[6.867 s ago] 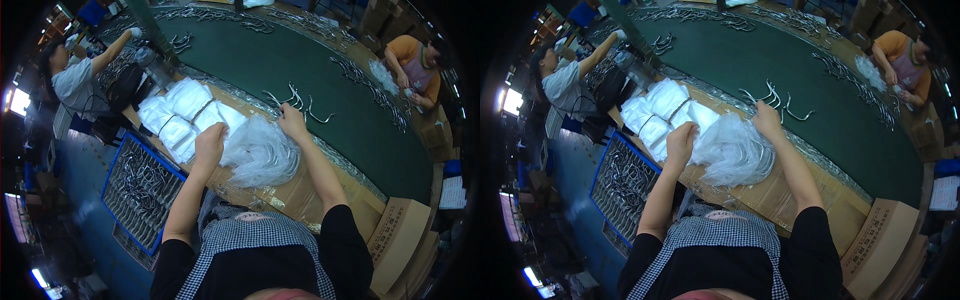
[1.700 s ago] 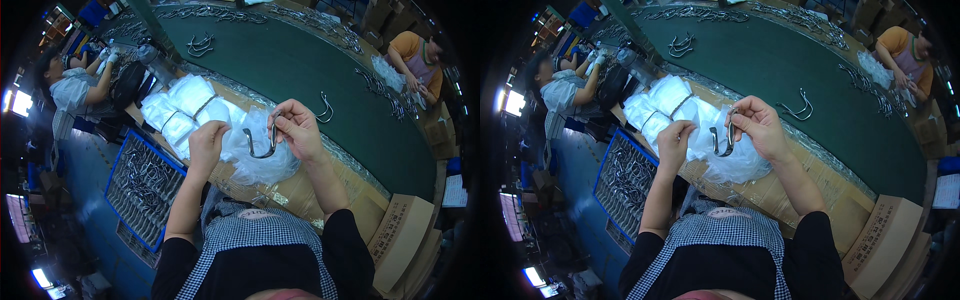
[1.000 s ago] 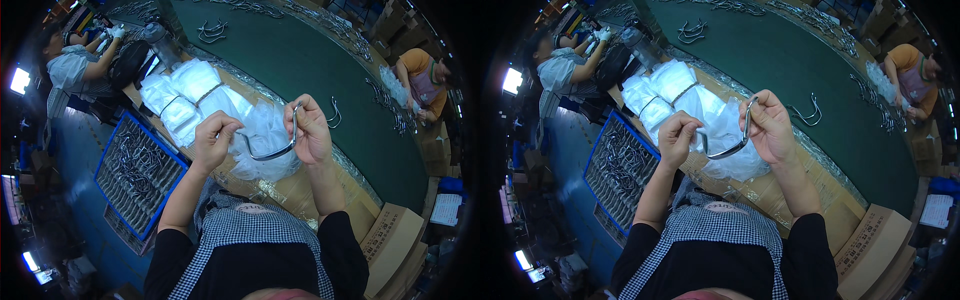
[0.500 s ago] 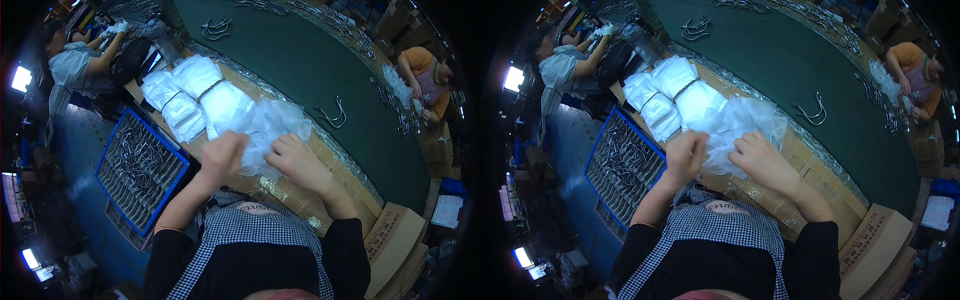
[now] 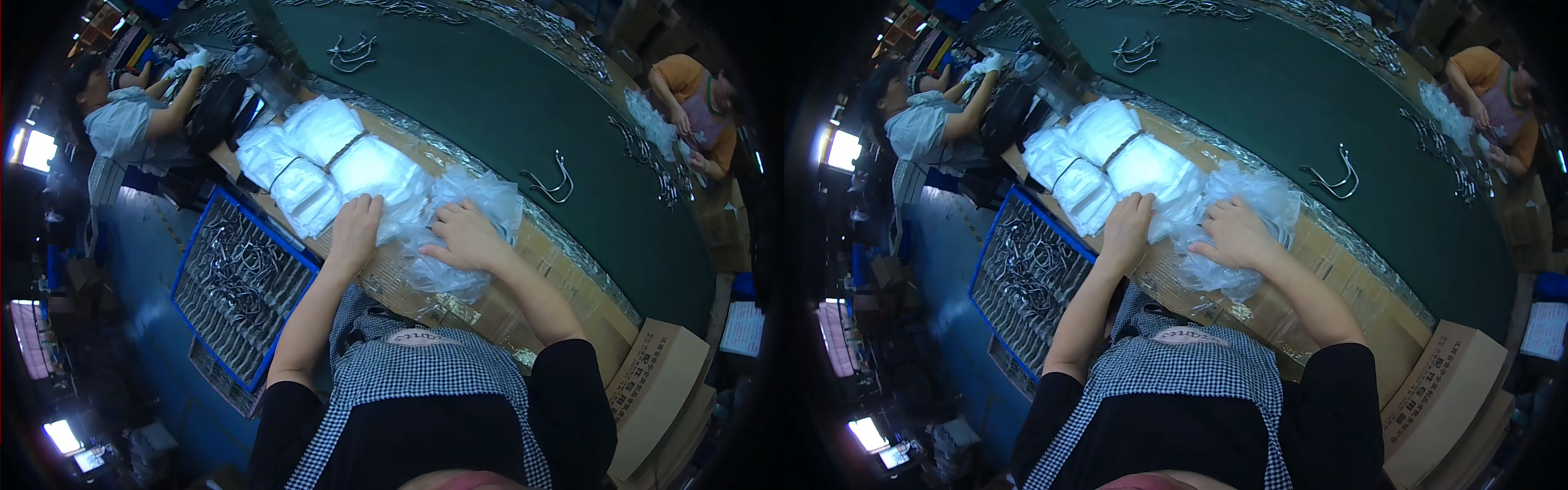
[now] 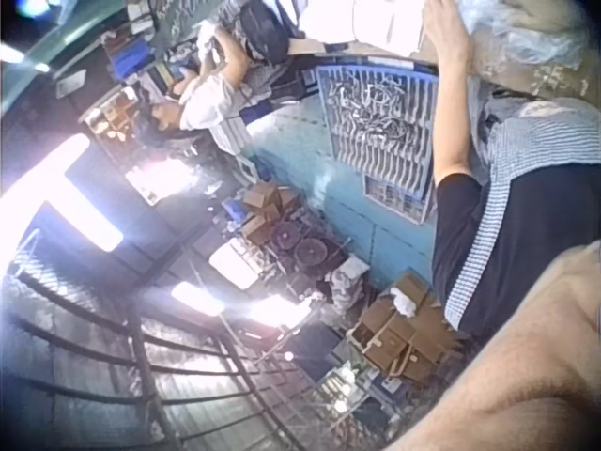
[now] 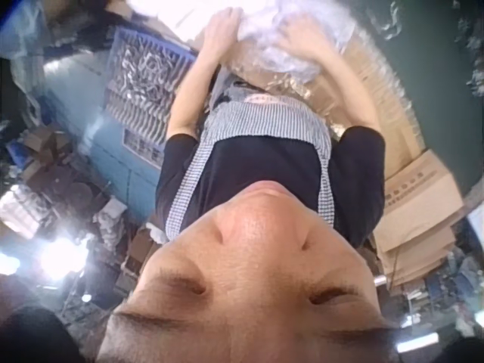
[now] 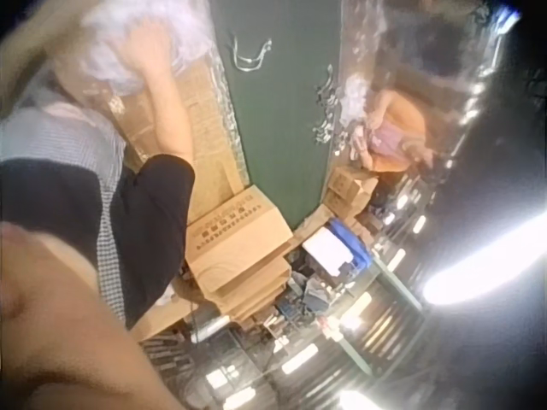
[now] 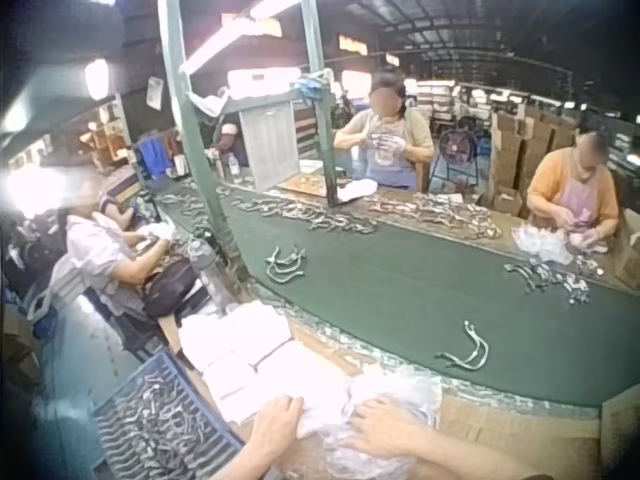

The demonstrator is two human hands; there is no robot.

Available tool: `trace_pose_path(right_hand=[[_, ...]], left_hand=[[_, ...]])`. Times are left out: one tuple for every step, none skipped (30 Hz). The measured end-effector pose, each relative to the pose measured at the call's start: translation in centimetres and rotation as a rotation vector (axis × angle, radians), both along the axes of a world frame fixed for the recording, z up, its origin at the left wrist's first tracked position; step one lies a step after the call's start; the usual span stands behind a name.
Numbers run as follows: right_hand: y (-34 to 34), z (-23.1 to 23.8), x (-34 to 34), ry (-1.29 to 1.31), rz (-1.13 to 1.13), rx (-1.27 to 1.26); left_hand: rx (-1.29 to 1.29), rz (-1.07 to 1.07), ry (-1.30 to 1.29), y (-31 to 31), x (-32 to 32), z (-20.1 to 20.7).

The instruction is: The person sorts small metal hooks into plastic bags by hand, then places the filled bags into cardboard boxes.

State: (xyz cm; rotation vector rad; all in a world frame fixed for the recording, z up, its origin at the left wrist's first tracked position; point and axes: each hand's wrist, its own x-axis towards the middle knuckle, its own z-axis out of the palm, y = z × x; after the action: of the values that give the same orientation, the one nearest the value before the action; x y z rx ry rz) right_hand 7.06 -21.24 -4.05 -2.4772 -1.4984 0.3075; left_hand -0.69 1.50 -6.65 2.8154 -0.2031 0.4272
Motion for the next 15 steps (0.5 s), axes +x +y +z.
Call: trace_pose_path(right_hand=[[-0.4,-0.1,-0.1,-0.001,-0.015,-0.011],[-0.8,-0.1,-0.2,-0.003,-0.031,-0.022],[-1.1,0.0,-0.2,-0.009,-0.059,-0.035],[-1.2,0.1,0.0,0.038,-0.039,0.0],[-1.7,0.3,0.3,0.085,-0.019,0.038],[-2.1,0.7,0.8,0.081,-0.038,0.035],[-2.5,1.2,1.4,0.25,-0.112,0.383],[-2.9,1.9,2.2,0.415,-0.18,0.736],[-3.7,2.9,3.2,0.303,-0.337,0.68],[-5.1,3.5,4.5,0.19,-0.492,0.62],[-6.6,2.8,6.1,-0.025,-0.551,0.584],[-8.1,1.4,7.5,-0.196,-0.639,0.521],[-9.4,-0.5,8.4,-0.367,-0.718,0.455],[-10.6,-2.3,8.9,-0.369,-0.717,0.458],[-11.7,-4.0,9.4,-0.303,-0.769,0.345]], left_hand=[[0.008,0.007,0.0,0.1,0.0,0.0],[0.015,0.011,-0.001,0.3,0.0,-0.1],[0.002,-0.016,-0.008,0.4,-0.1,0.0],[-0.052,0.007,-0.014,0.8,-0.3,-0.1],[-0.104,0.03,-0.017,0.6,-0.2,-0.2],[-0.109,0.011,-0.019,0.4,-0.1,0.3],[-0.09,0.044,-0.027,0.1,0.0,1.2],[-0.068,0.081,-0.034,-0.1,0.3,1.6],[-0.064,0.09,-0.032,0.2,0.1,1.7],[-0.062,0.117,-0.057,0.5,0.2,1.8],[-0.062,0.134,-0.083,0.5,0.5,1.9],[-0.06,0.125,-0.084,0.3,0.8,2.2],[-0.085,0.102,-0.166,0.0,1.1,2.6],[-0.112,0.082,-0.248,-0.2,1.4,2.9],[-0.109,0.083,-0.251,-0.4,1.6,3.3]])
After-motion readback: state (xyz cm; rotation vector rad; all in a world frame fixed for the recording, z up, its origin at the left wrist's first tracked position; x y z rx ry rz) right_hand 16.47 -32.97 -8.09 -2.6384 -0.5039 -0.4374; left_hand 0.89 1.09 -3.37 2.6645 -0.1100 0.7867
